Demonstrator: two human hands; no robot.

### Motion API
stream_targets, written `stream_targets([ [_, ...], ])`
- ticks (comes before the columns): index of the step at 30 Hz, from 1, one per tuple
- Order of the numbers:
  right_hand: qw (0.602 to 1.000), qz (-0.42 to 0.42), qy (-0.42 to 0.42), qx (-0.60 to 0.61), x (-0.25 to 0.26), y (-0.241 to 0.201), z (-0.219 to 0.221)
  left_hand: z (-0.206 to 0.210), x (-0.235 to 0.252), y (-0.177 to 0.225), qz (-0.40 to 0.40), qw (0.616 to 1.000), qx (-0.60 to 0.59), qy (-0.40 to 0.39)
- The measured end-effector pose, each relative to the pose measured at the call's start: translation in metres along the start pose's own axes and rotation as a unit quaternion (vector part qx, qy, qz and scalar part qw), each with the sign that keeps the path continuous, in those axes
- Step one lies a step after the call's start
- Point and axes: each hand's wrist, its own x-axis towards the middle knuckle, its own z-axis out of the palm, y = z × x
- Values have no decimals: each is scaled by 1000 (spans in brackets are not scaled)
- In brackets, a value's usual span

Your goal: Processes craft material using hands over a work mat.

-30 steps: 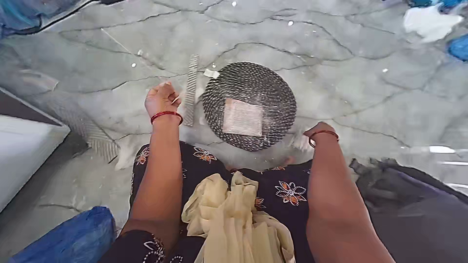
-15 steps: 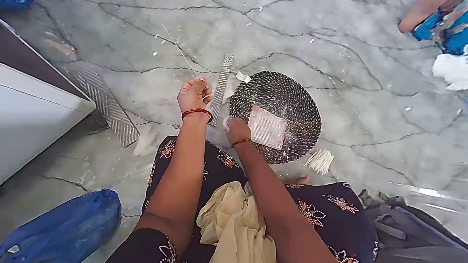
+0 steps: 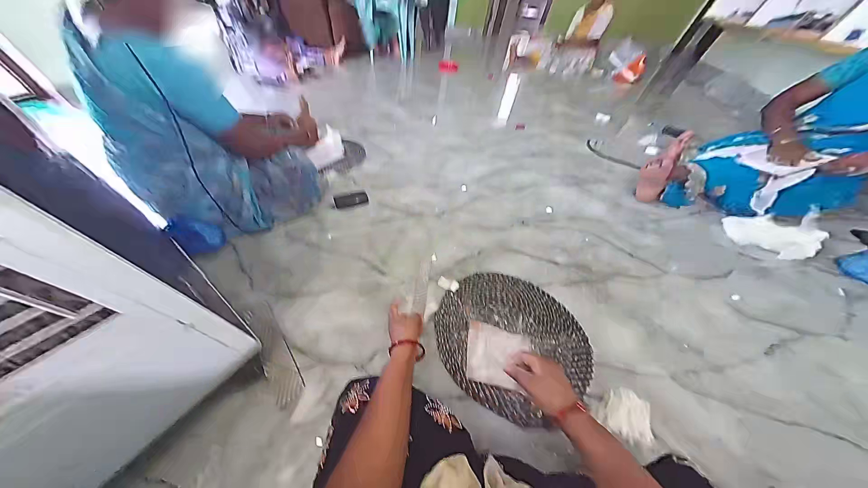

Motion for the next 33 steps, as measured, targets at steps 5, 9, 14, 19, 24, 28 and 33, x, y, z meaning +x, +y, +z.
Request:
stream_targets([
  [5, 956, 11, 214, 200, -44, 72, -21, 13, -29, -14, -15, 995, 65, -78],
  [9, 959, 40, 221, 172, -41, 94, -20, 18, -59, -23, -34, 984, 110, -136],
  [14, 966, 15, 220, 133, -44, 87, -37, 19, -86, -35, -37, 976, 145, -158],
  [19, 959, 26, 241, 143, -41, 94, -53, 25, -88, -51, -36, 966, 220, -131],
  [24, 950, 36, 259, 170, -49, 101, -60, 40, -87, -65, -91, 889, 424, -143],
  [28, 945, 33, 269, 184, -49, 101, -63, 63, -97, -74, -158, 889, 417, -102],
  [33, 945, 30, 269, 185, -46, 102, -61, 73, -84, -101, -152, 908, 374, -109],
])
